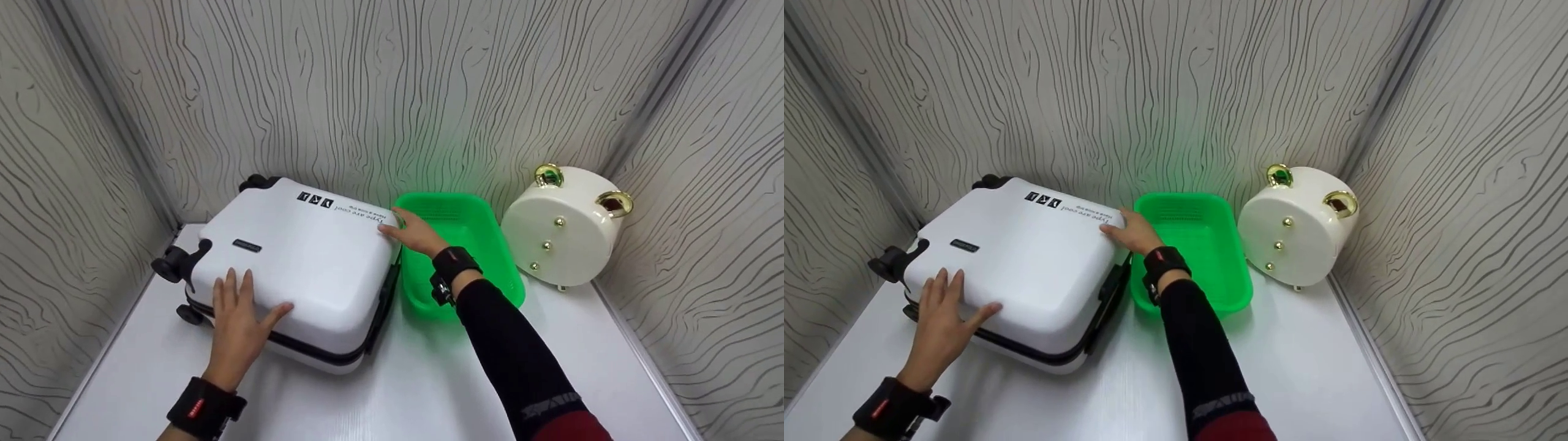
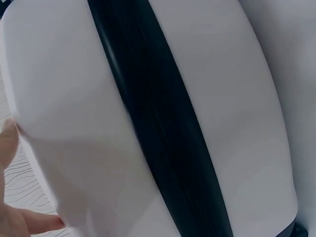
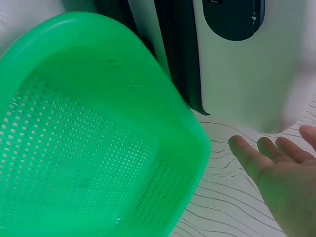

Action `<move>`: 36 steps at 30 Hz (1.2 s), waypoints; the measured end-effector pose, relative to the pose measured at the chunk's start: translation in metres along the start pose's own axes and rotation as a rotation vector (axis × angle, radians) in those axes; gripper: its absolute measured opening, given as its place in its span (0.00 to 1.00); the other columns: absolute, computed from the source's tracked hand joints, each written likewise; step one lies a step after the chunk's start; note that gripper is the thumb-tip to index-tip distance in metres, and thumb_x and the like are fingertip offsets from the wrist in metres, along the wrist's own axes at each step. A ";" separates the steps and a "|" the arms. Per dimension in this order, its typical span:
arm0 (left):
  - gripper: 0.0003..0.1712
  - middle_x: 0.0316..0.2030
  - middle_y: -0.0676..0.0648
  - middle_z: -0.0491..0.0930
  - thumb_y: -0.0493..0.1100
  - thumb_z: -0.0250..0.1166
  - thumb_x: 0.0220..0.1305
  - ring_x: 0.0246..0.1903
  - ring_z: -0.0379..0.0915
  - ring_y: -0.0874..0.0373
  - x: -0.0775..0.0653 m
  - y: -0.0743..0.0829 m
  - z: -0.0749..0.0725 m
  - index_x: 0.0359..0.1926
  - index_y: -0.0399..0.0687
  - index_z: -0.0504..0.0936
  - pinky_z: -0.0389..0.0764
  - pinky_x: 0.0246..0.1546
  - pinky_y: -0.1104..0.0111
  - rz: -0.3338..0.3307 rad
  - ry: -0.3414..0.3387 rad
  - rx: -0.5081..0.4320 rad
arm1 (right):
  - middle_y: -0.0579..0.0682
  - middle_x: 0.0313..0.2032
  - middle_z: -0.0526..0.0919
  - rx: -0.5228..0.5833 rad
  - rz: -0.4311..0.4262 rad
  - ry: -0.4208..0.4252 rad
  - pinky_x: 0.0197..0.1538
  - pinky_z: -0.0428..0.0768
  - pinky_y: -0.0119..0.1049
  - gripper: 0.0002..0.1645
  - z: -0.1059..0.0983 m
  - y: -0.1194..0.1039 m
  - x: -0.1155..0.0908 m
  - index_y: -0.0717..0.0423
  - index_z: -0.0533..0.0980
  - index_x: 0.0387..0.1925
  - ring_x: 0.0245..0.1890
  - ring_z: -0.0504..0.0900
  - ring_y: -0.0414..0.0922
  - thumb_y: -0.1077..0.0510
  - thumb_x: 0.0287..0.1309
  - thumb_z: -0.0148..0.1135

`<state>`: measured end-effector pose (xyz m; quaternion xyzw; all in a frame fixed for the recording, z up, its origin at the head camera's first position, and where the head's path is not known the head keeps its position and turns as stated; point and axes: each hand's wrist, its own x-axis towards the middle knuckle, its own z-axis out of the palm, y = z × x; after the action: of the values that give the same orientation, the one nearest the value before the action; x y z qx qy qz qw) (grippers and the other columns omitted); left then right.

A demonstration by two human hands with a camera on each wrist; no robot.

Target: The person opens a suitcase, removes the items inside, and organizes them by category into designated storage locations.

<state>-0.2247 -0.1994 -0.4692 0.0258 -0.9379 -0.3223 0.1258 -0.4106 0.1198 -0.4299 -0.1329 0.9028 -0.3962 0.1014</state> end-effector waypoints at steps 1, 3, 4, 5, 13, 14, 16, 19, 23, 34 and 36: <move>0.60 0.74 0.30 0.36 0.66 0.67 0.57 0.73 0.24 0.35 -0.001 0.000 0.000 0.75 0.33 0.49 0.43 0.67 0.39 0.001 0.004 -0.004 | 0.59 0.73 0.54 0.005 0.011 -0.003 0.70 0.59 0.48 0.48 0.001 -0.001 0.002 0.58 0.51 0.75 0.72 0.54 0.55 0.37 0.67 0.55; 0.60 0.74 0.30 0.35 0.66 0.67 0.57 0.73 0.23 0.36 -0.003 0.000 0.002 0.75 0.34 0.48 0.42 0.67 0.39 0.002 0.000 -0.012 | 0.59 0.72 0.57 0.022 0.017 -0.015 0.70 0.59 0.48 0.48 0.003 0.003 0.002 0.59 0.51 0.75 0.72 0.57 0.54 0.38 0.67 0.55; 0.60 0.74 0.30 0.35 0.66 0.67 0.57 0.73 0.23 0.36 -0.004 -0.001 0.003 0.75 0.34 0.49 0.42 0.67 0.39 0.004 0.000 -0.015 | 0.59 0.72 0.58 0.035 0.015 -0.017 0.69 0.60 0.48 0.48 0.004 0.006 0.001 0.59 0.51 0.75 0.71 0.58 0.54 0.38 0.67 0.55; 0.60 0.74 0.30 0.35 0.66 0.67 0.57 0.73 0.22 0.36 -0.005 -0.001 0.005 0.75 0.34 0.49 0.42 0.67 0.39 0.006 -0.002 -0.018 | 0.60 0.71 0.60 0.049 0.011 -0.018 0.69 0.61 0.48 0.47 0.005 0.009 0.000 0.60 0.52 0.75 0.70 0.60 0.54 0.38 0.67 0.55; 0.60 0.74 0.31 0.35 0.65 0.67 0.57 0.73 0.22 0.36 0.002 -0.012 0.002 0.74 0.33 0.50 0.45 0.66 0.37 0.046 -0.058 -0.074 | 0.60 0.68 0.65 0.074 0.041 0.099 0.65 0.67 0.48 0.47 0.016 0.020 -0.022 0.61 0.57 0.73 0.66 0.66 0.54 0.38 0.64 0.60; 0.59 0.74 0.31 0.36 0.65 0.68 0.57 0.73 0.22 0.36 0.005 -0.015 0.000 0.74 0.33 0.50 0.45 0.66 0.37 0.054 -0.063 -0.080 | 0.60 0.67 0.67 0.077 0.043 0.114 0.63 0.68 0.48 0.47 0.017 0.018 -0.024 0.61 0.58 0.72 0.65 0.68 0.54 0.38 0.64 0.60; 0.59 0.74 0.31 0.36 0.64 0.68 0.57 0.73 0.22 0.36 0.010 -0.021 -0.006 0.74 0.33 0.51 0.45 0.65 0.36 0.069 -0.072 -0.093 | 0.60 0.66 0.69 0.074 0.046 0.139 0.61 0.71 0.48 0.46 0.020 0.013 -0.029 0.61 0.59 0.72 0.63 0.70 0.54 0.38 0.63 0.61; 0.59 0.75 0.32 0.35 0.63 0.69 0.57 0.73 0.21 0.38 0.019 -0.030 -0.016 0.75 0.34 0.50 0.45 0.65 0.35 0.085 -0.094 -0.118 | 0.59 0.63 0.72 0.056 0.050 0.178 0.57 0.74 0.47 0.45 0.024 0.004 -0.036 0.61 0.61 0.71 0.59 0.74 0.53 0.38 0.63 0.62; 0.60 0.76 0.35 0.32 0.64 0.68 0.58 0.73 0.18 0.42 0.029 -0.043 -0.027 0.76 0.37 0.47 0.46 0.65 0.35 0.109 -0.147 -0.158 | 0.58 0.62 0.73 0.006 0.069 0.252 0.53 0.77 0.46 0.45 0.032 -0.005 -0.048 0.60 0.63 0.70 0.56 0.76 0.51 0.37 0.61 0.62; 0.54 0.76 0.38 0.30 0.51 0.70 0.60 0.73 0.20 0.39 0.053 -0.084 -0.053 0.76 0.40 0.47 0.40 0.64 0.34 0.218 -0.295 -0.300 | 0.61 0.63 0.72 -0.174 0.065 0.459 0.58 0.73 0.49 0.50 0.080 -0.015 -0.105 0.63 0.63 0.69 0.61 0.73 0.56 0.32 0.60 0.60; 0.53 0.76 0.40 0.28 0.49 0.69 0.62 0.73 0.22 0.38 0.060 -0.087 -0.058 0.77 0.43 0.47 0.41 0.65 0.35 0.221 -0.341 -0.331 | 0.62 0.64 0.71 -0.237 0.056 0.479 0.60 0.72 0.50 0.51 0.086 -0.017 -0.115 0.64 0.63 0.69 0.62 0.71 0.58 0.31 0.59 0.59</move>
<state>-0.2710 -0.3109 -0.4651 -0.1526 -0.8772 -0.4552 0.0028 -0.2748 0.0859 -0.4656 -0.0211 0.9445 -0.3049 -0.1205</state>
